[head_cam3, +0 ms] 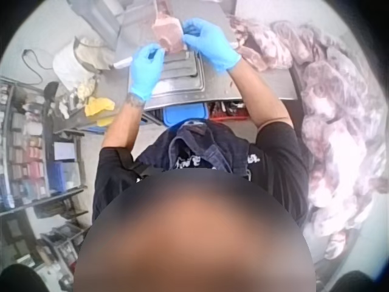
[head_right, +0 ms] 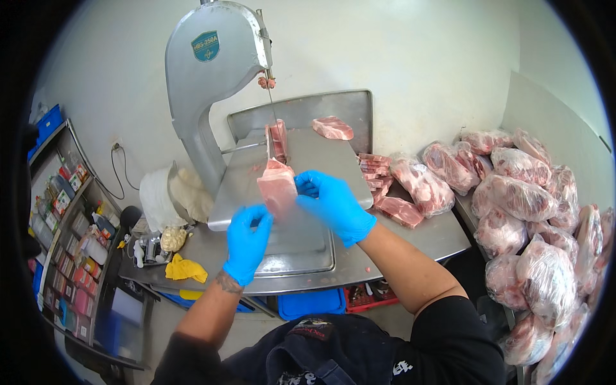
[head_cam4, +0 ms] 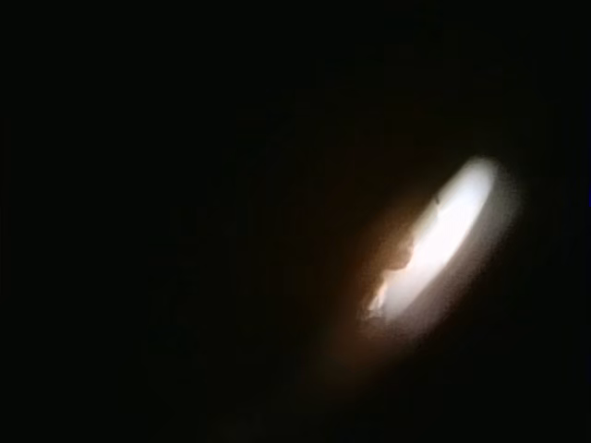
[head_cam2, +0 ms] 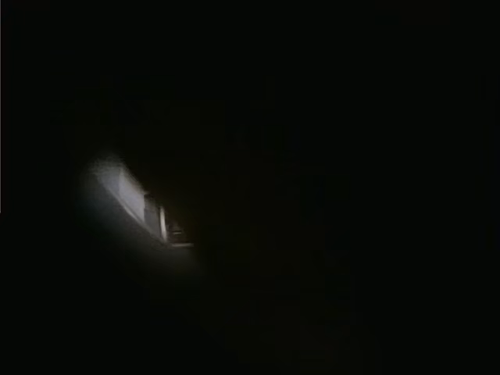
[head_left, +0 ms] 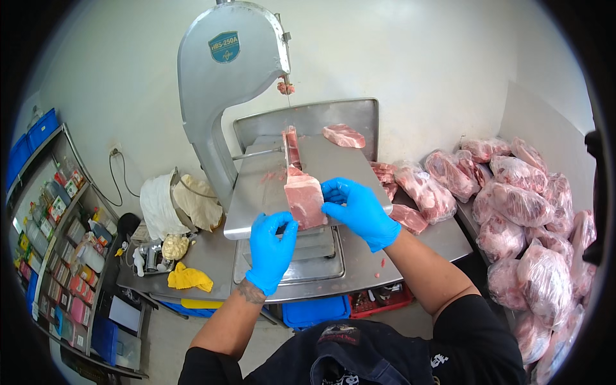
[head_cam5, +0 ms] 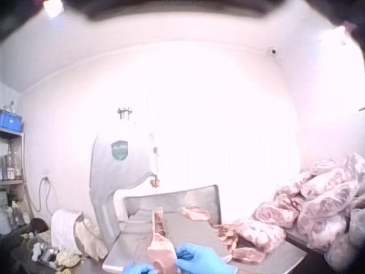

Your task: The person uses a bandsaw to cut a large piece of pork into smaller portions. They position the meat, guide it through the blade, and place the cut pieces on the counter. A coworker is visible nearby handling a phone.

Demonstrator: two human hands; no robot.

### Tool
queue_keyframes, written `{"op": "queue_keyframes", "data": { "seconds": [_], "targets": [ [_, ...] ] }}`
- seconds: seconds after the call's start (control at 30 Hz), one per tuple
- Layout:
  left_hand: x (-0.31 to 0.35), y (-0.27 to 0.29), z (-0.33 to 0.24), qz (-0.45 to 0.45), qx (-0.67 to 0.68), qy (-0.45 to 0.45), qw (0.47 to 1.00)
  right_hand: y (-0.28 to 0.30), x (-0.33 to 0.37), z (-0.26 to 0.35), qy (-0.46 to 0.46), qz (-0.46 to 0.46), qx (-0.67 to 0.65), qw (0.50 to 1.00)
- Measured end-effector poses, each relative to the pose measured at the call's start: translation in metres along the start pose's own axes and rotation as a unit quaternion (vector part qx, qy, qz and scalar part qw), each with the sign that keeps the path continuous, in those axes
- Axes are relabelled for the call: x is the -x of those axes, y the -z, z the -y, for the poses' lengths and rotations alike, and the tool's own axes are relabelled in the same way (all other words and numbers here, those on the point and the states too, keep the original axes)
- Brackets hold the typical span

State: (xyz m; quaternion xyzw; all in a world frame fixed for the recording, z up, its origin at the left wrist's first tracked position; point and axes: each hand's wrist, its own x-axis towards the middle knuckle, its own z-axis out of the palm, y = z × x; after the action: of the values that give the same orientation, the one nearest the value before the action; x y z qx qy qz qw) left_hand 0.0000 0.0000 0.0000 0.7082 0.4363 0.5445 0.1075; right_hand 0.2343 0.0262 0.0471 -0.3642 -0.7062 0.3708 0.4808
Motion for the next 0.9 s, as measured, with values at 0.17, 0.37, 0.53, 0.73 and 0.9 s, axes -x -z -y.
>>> {"op": "queue_keyframes", "data": {
  "seconds": [0.17, 0.37, 0.53, 0.73, 0.9],
  "targets": [
    [-0.021, -0.001, 0.002, 0.033, 0.001, 0.024, 0.999, 0.004, -0.023, 0.004, -0.029, 0.001, -0.02, 0.999],
    [-0.026, -0.008, 0.006, 0.007, -0.051, -0.037, 0.998, 0.013, -0.046, -0.007, -0.014, 0.005, 0.07, 0.997],
    [-0.009, -0.005, 0.002, -0.023, -0.036, -0.084, 0.996, 0.013, -0.059, -0.011, -0.002, -0.04, 0.273, 0.961],
    [0.046, 0.001, 0.001, -0.019, -0.146, -0.188, 0.971, 0.046, -0.073, -0.024, 0.054, -0.087, 0.367, 0.925],
    [0.119, -0.005, 0.019, 0.09, -0.144, -0.062, 0.984, 0.129, -0.119, -0.056, -0.017, -0.228, 0.247, 0.942]
  ]
}}
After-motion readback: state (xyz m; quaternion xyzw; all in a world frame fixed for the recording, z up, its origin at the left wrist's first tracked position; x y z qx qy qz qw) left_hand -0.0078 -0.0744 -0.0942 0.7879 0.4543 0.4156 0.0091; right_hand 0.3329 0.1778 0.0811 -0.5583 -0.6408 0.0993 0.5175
